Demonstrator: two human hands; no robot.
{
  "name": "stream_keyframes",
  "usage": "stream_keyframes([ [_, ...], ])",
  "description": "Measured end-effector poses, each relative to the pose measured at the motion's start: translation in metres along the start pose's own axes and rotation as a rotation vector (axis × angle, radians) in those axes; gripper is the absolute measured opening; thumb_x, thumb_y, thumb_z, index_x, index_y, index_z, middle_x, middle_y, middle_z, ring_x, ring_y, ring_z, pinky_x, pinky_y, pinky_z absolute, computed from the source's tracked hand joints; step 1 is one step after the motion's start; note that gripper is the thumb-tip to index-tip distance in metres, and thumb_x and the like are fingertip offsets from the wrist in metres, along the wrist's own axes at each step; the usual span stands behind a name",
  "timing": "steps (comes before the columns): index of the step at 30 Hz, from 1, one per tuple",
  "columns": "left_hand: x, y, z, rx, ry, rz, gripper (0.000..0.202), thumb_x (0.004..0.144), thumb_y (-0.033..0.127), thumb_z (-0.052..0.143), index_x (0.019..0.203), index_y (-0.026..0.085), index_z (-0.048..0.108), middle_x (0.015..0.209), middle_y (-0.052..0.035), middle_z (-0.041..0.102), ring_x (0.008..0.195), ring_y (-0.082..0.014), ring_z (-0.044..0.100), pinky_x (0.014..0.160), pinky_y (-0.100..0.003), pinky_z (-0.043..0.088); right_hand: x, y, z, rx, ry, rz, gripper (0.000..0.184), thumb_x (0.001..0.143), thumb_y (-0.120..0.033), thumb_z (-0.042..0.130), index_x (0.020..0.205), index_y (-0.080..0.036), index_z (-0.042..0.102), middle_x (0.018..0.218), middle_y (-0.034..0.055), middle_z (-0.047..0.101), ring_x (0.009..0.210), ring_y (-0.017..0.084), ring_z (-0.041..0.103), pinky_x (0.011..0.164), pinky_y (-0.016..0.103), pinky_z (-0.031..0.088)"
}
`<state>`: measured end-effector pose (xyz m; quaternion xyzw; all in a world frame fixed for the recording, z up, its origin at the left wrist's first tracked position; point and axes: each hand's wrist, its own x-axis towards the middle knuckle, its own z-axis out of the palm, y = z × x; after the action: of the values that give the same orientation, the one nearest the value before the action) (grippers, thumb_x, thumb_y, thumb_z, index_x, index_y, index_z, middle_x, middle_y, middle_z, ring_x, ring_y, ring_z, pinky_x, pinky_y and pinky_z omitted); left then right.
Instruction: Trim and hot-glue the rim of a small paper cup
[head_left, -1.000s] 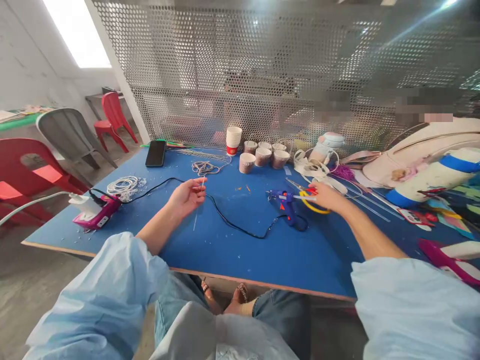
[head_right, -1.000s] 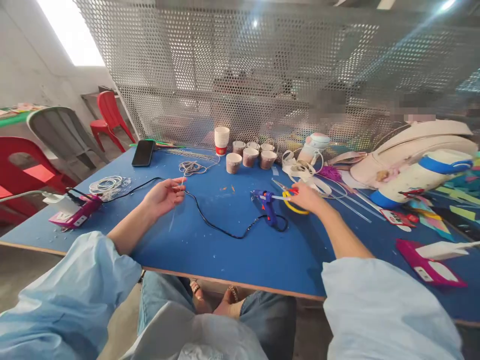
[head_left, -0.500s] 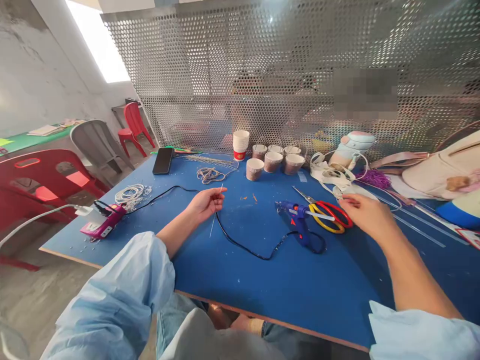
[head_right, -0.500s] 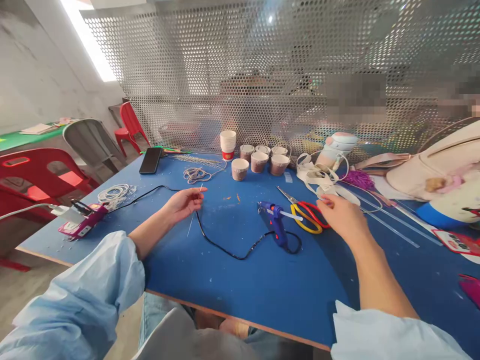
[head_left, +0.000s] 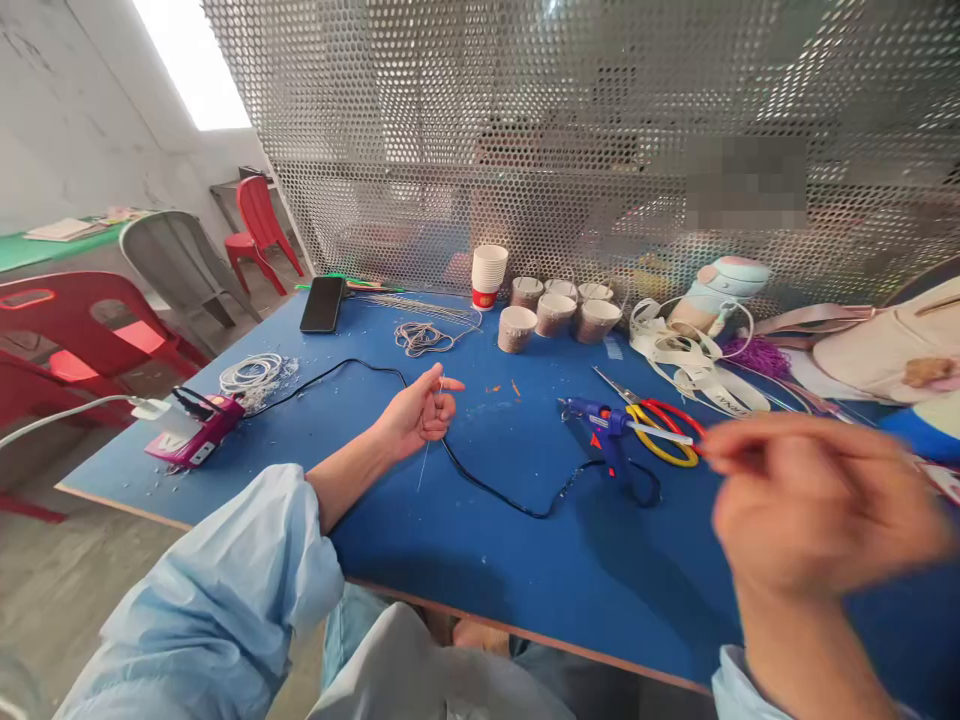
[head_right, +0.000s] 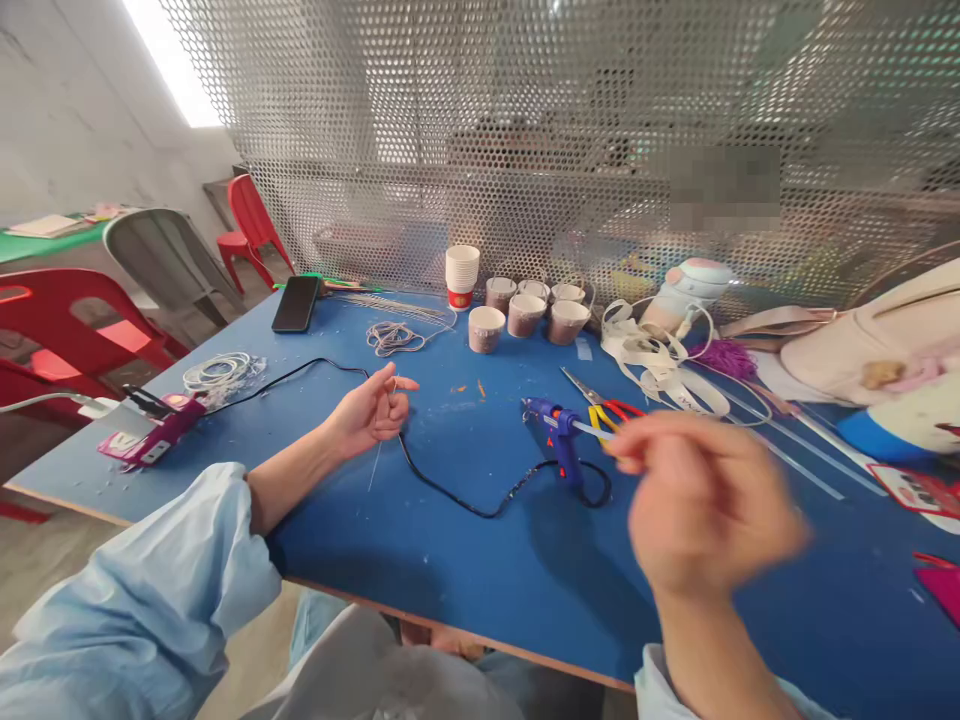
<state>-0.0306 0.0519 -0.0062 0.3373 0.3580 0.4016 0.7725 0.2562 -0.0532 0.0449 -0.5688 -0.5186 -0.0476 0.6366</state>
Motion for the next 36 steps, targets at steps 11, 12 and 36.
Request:
stream_keyframes([
  [11, -0.015, -0.011, 0.016, 0.152, -0.191, 0.063, 0.031, 0.079, 0.043, 0.072, 0.086, 0.017, 0.057, 0.053, 0.007, 0.046, 0.035, 0.0002, 0.022, 0.035, -0.013, 0.013, -0.054, -0.027, 0.115, 0.523, -0.704, 0.292, 0.018, 0.084, -0.037, 0.061, 0.091, -0.022, 0.068, 0.082, 0.0026, 0.072, 0.061, 0.014, 0.063, 0.06, 0.03, 0.056],
  [12, -0.015, -0.013, 0.016, 0.157, -0.208, 0.056, 0.032, 0.079, 0.044, 0.072, 0.085, 0.017, 0.056, 0.053, 0.0068, 0.047, 0.035, 0.0004, 0.022, 0.036, -0.013, 0.013, -0.059, -0.026, 0.116, 0.527, -0.696, 0.283, 0.017, 0.084, -0.036, 0.061, 0.091, -0.023, 0.069, 0.083, 0.0024, 0.073, 0.062, 0.015, 0.064, 0.062, 0.03, 0.057],
  [36, -0.018, -0.024, 0.026, 0.326, -0.317, 0.042, 0.045, 0.074, 0.055, 0.073, 0.085, 0.018, 0.051, 0.057, 0.0046, 0.053, 0.035, 0.0003, 0.027, 0.036, -0.013, 0.014, -0.076, -0.012, 0.107, 0.667, -0.772, 0.351, 0.027, 0.08, -0.044, 0.067, 0.097, -0.023, 0.067, 0.072, -0.0014, 0.067, 0.063, 0.015, 0.061, 0.062, 0.029, 0.051],
])
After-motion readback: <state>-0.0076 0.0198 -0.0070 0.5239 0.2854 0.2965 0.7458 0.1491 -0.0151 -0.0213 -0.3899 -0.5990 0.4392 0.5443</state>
